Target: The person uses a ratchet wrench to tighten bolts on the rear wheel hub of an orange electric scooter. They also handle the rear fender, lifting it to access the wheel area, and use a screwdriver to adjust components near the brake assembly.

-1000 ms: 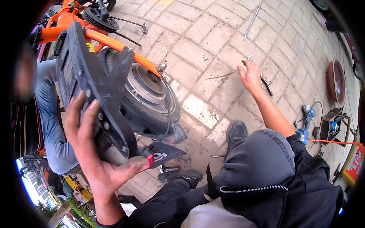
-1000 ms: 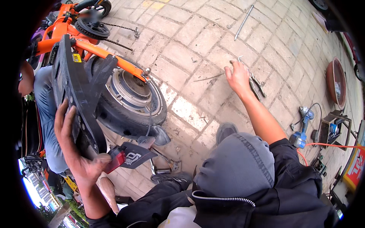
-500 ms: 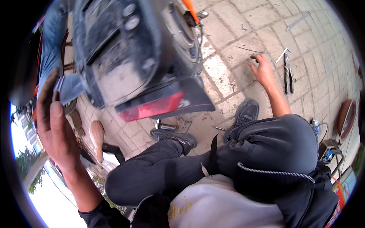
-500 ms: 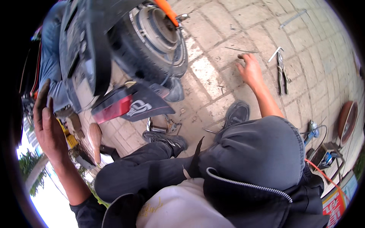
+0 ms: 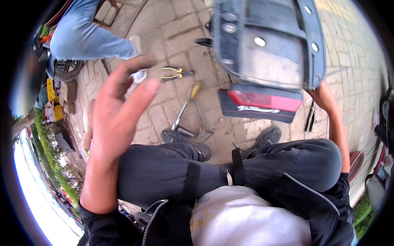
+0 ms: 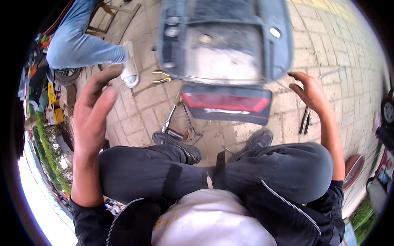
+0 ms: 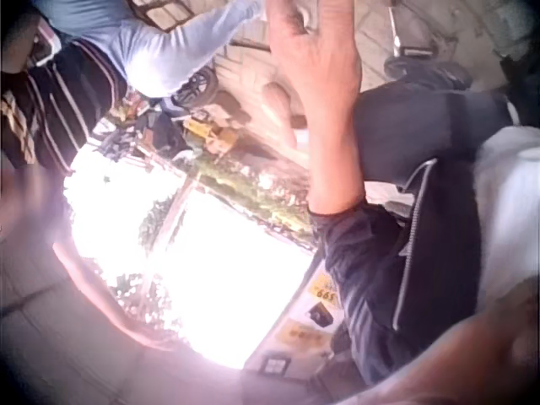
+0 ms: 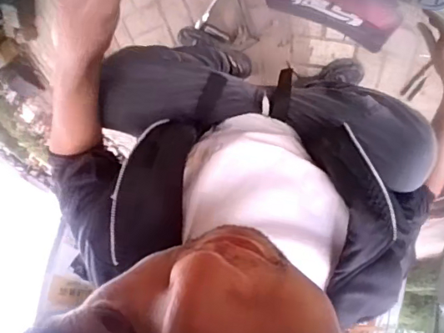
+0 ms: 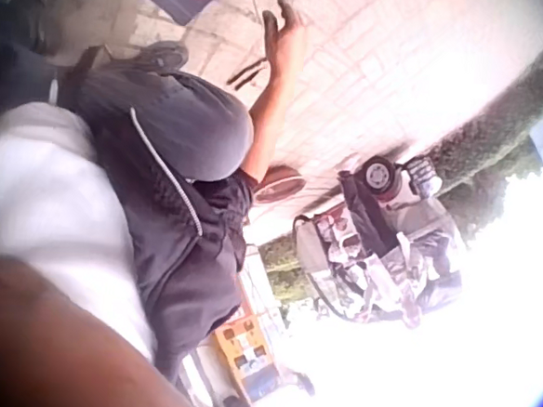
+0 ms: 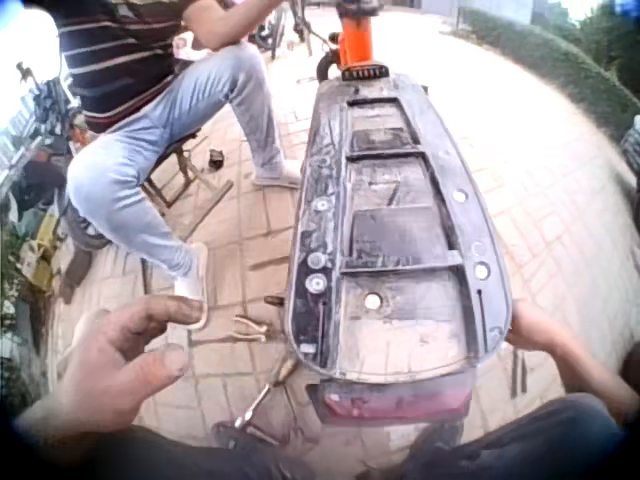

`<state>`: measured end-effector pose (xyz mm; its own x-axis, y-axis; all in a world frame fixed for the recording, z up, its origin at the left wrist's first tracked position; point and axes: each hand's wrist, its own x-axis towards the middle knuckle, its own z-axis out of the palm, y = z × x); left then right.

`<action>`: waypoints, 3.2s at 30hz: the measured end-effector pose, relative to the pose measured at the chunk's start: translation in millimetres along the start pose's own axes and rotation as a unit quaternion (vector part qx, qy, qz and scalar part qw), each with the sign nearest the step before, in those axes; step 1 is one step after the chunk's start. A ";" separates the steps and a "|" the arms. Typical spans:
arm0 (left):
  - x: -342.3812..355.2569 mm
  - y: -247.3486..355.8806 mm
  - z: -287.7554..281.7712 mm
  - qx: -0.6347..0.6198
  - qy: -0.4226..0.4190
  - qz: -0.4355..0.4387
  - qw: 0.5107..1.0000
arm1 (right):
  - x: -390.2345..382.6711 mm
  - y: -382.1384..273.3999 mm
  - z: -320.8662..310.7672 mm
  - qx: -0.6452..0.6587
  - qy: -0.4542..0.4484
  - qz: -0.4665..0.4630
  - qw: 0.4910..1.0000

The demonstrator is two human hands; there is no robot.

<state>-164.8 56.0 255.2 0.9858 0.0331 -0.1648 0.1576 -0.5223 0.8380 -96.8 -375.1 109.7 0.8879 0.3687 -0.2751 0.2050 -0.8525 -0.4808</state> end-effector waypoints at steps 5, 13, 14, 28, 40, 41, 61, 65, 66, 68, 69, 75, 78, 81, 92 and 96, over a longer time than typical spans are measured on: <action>33.5 -22.8 -11.5 -0.014 -0.100 -0.007 0.995 | 21.4 -69.6 -51.4 -0.065 -0.084 0.085 0.991; 125.7 -122.4 23.8 -0.004 -0.277 -0.088 0.957 | 38.5 -105.6 -100.5 -0.137 0.233 0.020 0.963; 138.1 -135.2 37.6 -0.010 -0.279 -0.101 0.955 | 38.0 -121.3 -107.9 -0.132 0.282 0.027 0.950; 211.8 -171.2 142.8 -0.057 -0.079 0.249 0.964 | 40.1 -244.8 -60.1 -0.189 0.335 -0.183 0.905; 171.0 -145.5 109.3 -0.429 -0.332 -0.089 0.835 | 43.8 -248.7 -56.7 -0.182 0.296 -0.141 0.927; 170.2 -145.6 108.3 -0.440 -0.344 -0.093 0.824 | 44.9 -252.0 -57.4 -0.172 0.292 -0.143 0.930; 155.0 -137.5 140.0 -0.379 -0.296 0.060 0.875 | 42.5 -240.6 -62.3 -0.162 0.266 -0.178 0.933; 155.9 -137.8 143.9 -0.441 -0.326 0.011 0.836 | 38.4 -248.4 -64.4 -0.174 0.254 -0.137 0.942; 159.2 -140.0 145.3 -0.445 -0.335 0.009 0.830 | 38.7 -247.1 -63.8 -0.165 0.259 -0.140 0.941; 160.6 -140.4 146.5 -0.446 -0.329 0.022 0.832 | 39.4 -243.2 -61.6 -0.157 0.269 -0.152 0.938; 160.3 -139.5 147.0 -0.446 -0.324 0.029 0.834 | 39.7 -241.7 -61.6 -0.153 0.275 -0.158 0.936; 157.3 -132.4 153.4 -0.361 -0.259 0.063 0.894 | 41.2 -234.1 -61.0 -0.132 0.289 -0.193 0.929; 157.2 -130.4 153.3 -0.294 -0.234 0.059 0.925 | 39.6 -235.4 -61.1 -0.139 0.286 -0.199 0.927; 157.1 -130.6 151.7 -0.300 -0.230 0.026 0.926 | 40.1 -241.4 -61.8 -0.174 0.274 -0.166 0.931; 159.8 -136.7 166.6 -0.344 -0.177 -0.032 0.922 | 44.9 -237.3 -58.1 -0.141 0.280 -0.153 0.937; 154.3 -129.1 166.1 -0.301 -0.144 0.002 0.943 | 43.7 -239.1 -59.2 -0.130 0.272 -0.136 0.944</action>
<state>-42.7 -13.0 35.2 0.9436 -0.2450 -0.2225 0.2435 0.0584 0.9681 -82.6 -177.1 261.9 0.8531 0.4032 0.3310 0.4877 -0.8416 -0.2319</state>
